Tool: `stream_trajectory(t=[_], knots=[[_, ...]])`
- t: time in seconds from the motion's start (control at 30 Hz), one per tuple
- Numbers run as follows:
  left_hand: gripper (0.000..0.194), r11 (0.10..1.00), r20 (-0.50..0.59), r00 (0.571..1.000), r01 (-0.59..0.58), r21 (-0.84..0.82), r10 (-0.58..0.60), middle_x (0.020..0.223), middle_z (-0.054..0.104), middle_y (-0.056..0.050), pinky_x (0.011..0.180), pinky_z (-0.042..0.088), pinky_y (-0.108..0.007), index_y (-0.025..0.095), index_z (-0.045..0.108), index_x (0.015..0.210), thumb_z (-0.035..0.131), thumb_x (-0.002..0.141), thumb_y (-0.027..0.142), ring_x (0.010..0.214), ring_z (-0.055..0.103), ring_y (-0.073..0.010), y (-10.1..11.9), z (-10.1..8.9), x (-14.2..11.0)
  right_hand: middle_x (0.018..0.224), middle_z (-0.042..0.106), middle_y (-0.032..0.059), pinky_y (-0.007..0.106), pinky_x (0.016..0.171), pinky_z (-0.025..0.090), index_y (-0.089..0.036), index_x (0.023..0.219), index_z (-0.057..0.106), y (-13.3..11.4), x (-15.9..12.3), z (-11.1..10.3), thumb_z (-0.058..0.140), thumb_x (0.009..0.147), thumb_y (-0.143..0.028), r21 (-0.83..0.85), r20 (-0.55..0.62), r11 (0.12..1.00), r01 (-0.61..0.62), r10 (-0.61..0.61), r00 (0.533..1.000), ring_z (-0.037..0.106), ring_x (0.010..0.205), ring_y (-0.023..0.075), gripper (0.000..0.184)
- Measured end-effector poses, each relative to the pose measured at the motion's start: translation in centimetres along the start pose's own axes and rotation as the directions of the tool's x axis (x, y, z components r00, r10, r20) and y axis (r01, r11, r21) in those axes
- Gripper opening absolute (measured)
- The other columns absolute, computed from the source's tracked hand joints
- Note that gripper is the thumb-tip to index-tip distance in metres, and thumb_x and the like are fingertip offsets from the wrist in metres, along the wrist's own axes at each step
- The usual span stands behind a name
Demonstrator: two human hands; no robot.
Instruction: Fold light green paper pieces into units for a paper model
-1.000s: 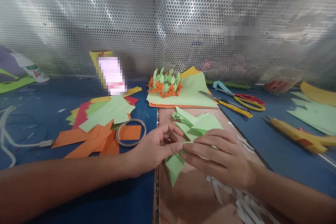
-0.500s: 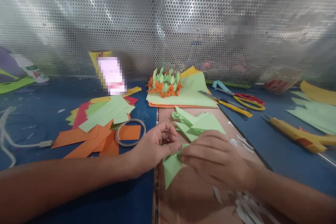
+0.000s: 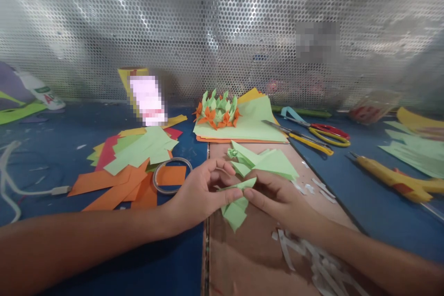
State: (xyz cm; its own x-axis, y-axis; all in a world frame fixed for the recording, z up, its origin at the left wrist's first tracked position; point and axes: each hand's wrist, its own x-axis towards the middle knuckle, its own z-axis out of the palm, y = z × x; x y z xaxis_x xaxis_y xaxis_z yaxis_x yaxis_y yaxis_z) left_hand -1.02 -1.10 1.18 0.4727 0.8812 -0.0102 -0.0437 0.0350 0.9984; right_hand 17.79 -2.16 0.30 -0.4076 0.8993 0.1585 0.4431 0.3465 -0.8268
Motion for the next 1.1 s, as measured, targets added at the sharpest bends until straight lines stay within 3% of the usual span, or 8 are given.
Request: stream_trajectory(t=[0.13, 0.23, 0.37, 0.53, 0.67, 1.1], knots=[[0.024, 0.998, -0.013, 1.0, 0.009, -0.058, -0.01, 0.076, 0.054, 0.002, 0.063, 0.039, -0.022, 0.017, 0.047, 0.087, 0.064, 0.075, 0.028, 0.069, 0.05, -0.0082, -0.07, -0.08, 0.25, 0.061, 0.047, -0.0038, 0.022, 0.053, 0.038, -0.017, 0.073, 0.051, 0.14, -0.04, 0.15, 0.05, 0.085, -0.041, 0.106, -0.035, 0.991, -0.087, 0.092, 0.995, 0.045, 0.057, 0.0102, 0.026], [0.031, 0.99, 0.037, 0.999, 0.04, -0.132, -0.035, 0.088, 0.055, -0.001, 0.07, 0.042, -0.025, 0.018, 0.045, 0.093, 0.067, 0.072, 0.025, 0.078, 0.052, -0.0105, -0.11, 0.0, 0.3, 0.06, 0.046, -0.0042, 0.023, 0.054, 0.039, -0.018, 0.073, 0.048, 0.42, -0.01, 0.14, 0.05, 0.084, -0.043, 0.198, -0.11, 0.973, -0.117, 0.141, 0.984, 0.044, 0.056, 0.01, 0.028], [0.036, 0.991, 0.065, 0.998, 0.026, -0.134, -0.017, 0.093, 0.058, -0.003, 0.072, 0.044, -0.028, 0.019, 0.043, 0.097, 0.068, 0.071, 0.022, 0.082, 0.056, -0.014, -0.27, 0.08, 0.16, 0.06, 0.048, -0.0035, 0.023, 0.053, 0.038, -0.018, 0.071, 0.048, 0.29, -0.01, 0.0, 0.052, 0.081, -0.046, 0.215, -0.157, 0.968, -0.13, 0.166, 0.974, 0.045, 0.057, 0.0103, 0.03], [0.036, 0.997, 0.049, 0.998, -0.042, -0.07, 0.045, 0.095, 0.06, -0.005, 0.076, 0.045, -0.031, 0.019, 0.043, 0.098, 0.068, 0.071, 0.022, 0.087, 0.058, -0.017, -0.51, -0.16, 0.29, 0.056, 0.045, -0.0056, 0.02, 0.046, 0.032, -0.018, 0.067, 0.048, -0.14, 0.22, 0.0, 0.061, 0.074, -0.045, 0.326, -0.106, 0.933, -0.153, 0.197, 0.975, 0.04, 0.051, 0.0076, 0.031], [0.037, 1.0, 0.049, 0.998, -0.025, -0.013, 0.026, 0.091, 0.06, -0.005, 0.077, 0.047, -0.032, 0.018, 0.043, 0.097, 0.068, 0.07, 0.019, 0.083, 0.059, -0.0159, -0.51, -0.3, 0.51, 0.056, 0.047, -0.0054, 0.019, 0.045, 0.029, -0.016, 0.07, 0.055, -0.18, 0.48, 0.2, 0.063, 0.073, -0.042, 0.381, -0.003, 0.906, -0.183, 0.199, 0.98, 0.039, 0.05, 0.0065, 0.027], [0.037, 0.996, -0.002, 1.0, -0.031, 0.088, 0.031, 0.081, 0.059, -0.003, 0.069, 0.045, -0.03, 0.018, 0.042, 0.091, 0.07, 0.068, 0.027, 0.076, 0.058, -0.0156, -0.49, -0.25, 0.41, 0.057, 0.049, -0.0032, 0.021, 0.048, 0.028, -0.015, 0.063, 0.053, 0.19, 0.26, 0.11, 0.06, 0.075, -0.045, 0.256, 0.061, 0.938, -0.235, 0.227, 0.972, 0.04, 0.052, 0.0079, 0.032]])
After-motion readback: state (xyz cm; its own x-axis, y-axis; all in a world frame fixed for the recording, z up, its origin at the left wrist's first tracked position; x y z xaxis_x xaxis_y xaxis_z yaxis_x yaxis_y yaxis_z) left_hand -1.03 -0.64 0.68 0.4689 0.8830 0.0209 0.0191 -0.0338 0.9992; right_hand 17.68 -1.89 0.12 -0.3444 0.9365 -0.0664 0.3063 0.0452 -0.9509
